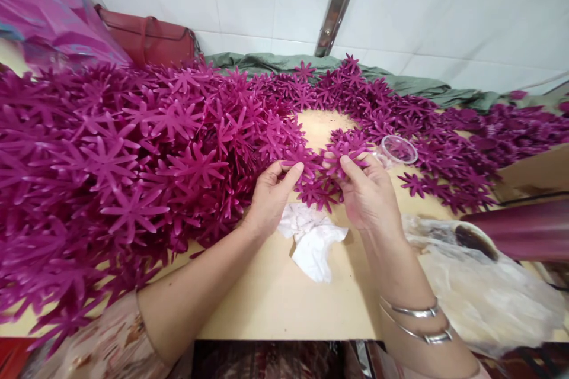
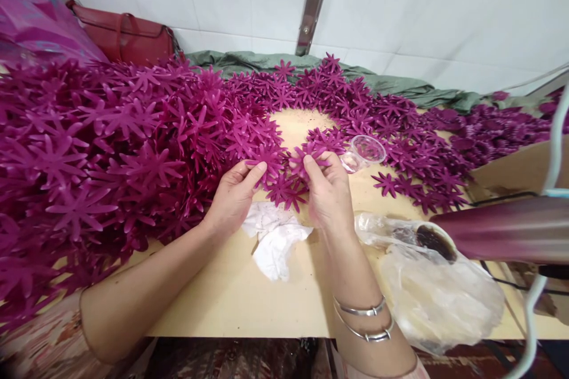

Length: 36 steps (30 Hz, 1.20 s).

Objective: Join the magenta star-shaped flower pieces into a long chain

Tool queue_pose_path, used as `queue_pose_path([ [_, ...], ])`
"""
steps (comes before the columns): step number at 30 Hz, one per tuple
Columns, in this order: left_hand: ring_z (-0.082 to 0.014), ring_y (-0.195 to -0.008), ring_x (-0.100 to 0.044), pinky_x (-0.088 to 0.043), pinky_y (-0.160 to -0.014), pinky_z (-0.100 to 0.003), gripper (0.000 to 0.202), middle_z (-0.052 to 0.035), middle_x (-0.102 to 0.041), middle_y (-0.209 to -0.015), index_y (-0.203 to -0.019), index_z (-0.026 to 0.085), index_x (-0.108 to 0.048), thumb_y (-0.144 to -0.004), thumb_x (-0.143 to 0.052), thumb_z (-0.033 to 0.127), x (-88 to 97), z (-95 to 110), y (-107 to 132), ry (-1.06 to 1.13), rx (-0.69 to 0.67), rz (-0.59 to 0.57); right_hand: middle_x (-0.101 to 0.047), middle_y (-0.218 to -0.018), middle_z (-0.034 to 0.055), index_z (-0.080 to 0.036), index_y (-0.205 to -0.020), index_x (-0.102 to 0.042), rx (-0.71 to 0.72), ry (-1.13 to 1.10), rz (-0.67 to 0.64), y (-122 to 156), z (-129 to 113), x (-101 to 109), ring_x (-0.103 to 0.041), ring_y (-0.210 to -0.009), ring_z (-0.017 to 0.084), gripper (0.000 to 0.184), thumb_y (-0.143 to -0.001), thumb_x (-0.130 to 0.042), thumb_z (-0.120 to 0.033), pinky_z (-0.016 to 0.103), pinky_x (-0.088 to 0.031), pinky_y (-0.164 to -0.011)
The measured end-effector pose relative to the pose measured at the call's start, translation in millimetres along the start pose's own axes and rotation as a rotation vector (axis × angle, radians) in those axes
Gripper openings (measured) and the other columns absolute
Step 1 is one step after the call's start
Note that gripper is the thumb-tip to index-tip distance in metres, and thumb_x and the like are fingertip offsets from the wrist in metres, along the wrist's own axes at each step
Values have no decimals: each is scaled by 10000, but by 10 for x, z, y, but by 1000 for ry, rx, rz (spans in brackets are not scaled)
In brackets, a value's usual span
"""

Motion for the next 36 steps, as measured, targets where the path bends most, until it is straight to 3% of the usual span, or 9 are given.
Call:
queue_pose_path([
  [5,-104,-772,-558,-441,-852,-251,279,26,-651,-771,-758,169,-663,-775,-825,396,-32,57,17,-100,-38,-54,-705,-897,-14,-245,-964,-660,70,107,-36,38,-86,-65,-660,-799,133,253,-801,-802,-377,267,-563,-763],
  [8,-108,-768,-571,-462,-828,-251,276,20,-662,-785,-777,168,-667,-788,-810,403,-70,62,30,-138,-42,-117,-744,-943,11,-236,-1018,-706,-36,184,-138,78,-60,-135,-677,-819,163,422,-691,-898,-423,293,-573,-750],
  [11,-112,-773,-594,-480,-799,-248,264,12,-678,-805,-802,162,-670,-787,-809,386,-82,37,40,-168,-42,-136,-734,-832,-6,-222,-917,-734,-82,268,-216,101,-8,-148,-643,-726,152,363,-668,-909,-419,285,-539,-684],
  [15,-127,-818,-640,-514,-844,-272,255,-8,-719,-887,-896,159,-694,-766,-823,337,-61,20,47,-192,-28,-74,-686,-737,-31,-212,-828,-726,-13,320,-187,84,7,-88,-584,-656,117,248,-746,-860,-404,260,-494,-666],
  [19,-137,-819,-664,-540,-838,-287,296,-23,-748,-917,-972,163,-714,-762,-829,336,-60,51,47,-174,-10,-26,-655,-689,-36,-208,-784,-681,-58,248,-125,75,17,-55,-551,-614,109,333,-690,-902,-439,246,-465,-602],
  [23,-141,-887,-674,-541,-871,-285,300,-31,-762,-997,-1025,177,-734,-786,-813,340,-74,99,44,-141,-56,-38,-586,-619,-54,-199,-700,-618,-107,230,-147,101,1,-109,-481,-547,86,415,-662,-914,-488,230,-418,-530],
  [28,-124,-832,-635,-518,-829,-257,217,-5,-734,-910,-923,181,-736,-788,-807,337,-51,75,39,-164,-77,-71,-553,-568,-65,-219,-671,-569,-154,204,-209,138,-7,-188,-449,-489,90,477,-620,-928,-530,244,-396,-485],
  [31,-120,-843,-615,-494,-858,-253,180,-3,-714,-897,-891,181,-722,-821,-780,337,-15,62,27,-174,-110,-39,-561,-582,-60,-236,-671,-537,-120,201,-150,96,-14,-133,-483,-519,109,497,-632,-916,-555,259,-420,-520],
  [36,-129,-866,-612,-481,-912,-270,161,-6,-705,-904,-880,190,-701,-850,-759,337,9,53,13,-134,-112,6,-549,-634,-54,-247,-702,-547,147,298,51,14,-157,33,-503,-579,123,433,-731,-853,-551,266,-441,-575],
])
Point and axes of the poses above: each hand's wrist, its own y-axis away from the middle knuckle, its own x-axis out of the back of the hand, z = x × y, the point moved 5 cm from there along -y, towards the middle knuckle
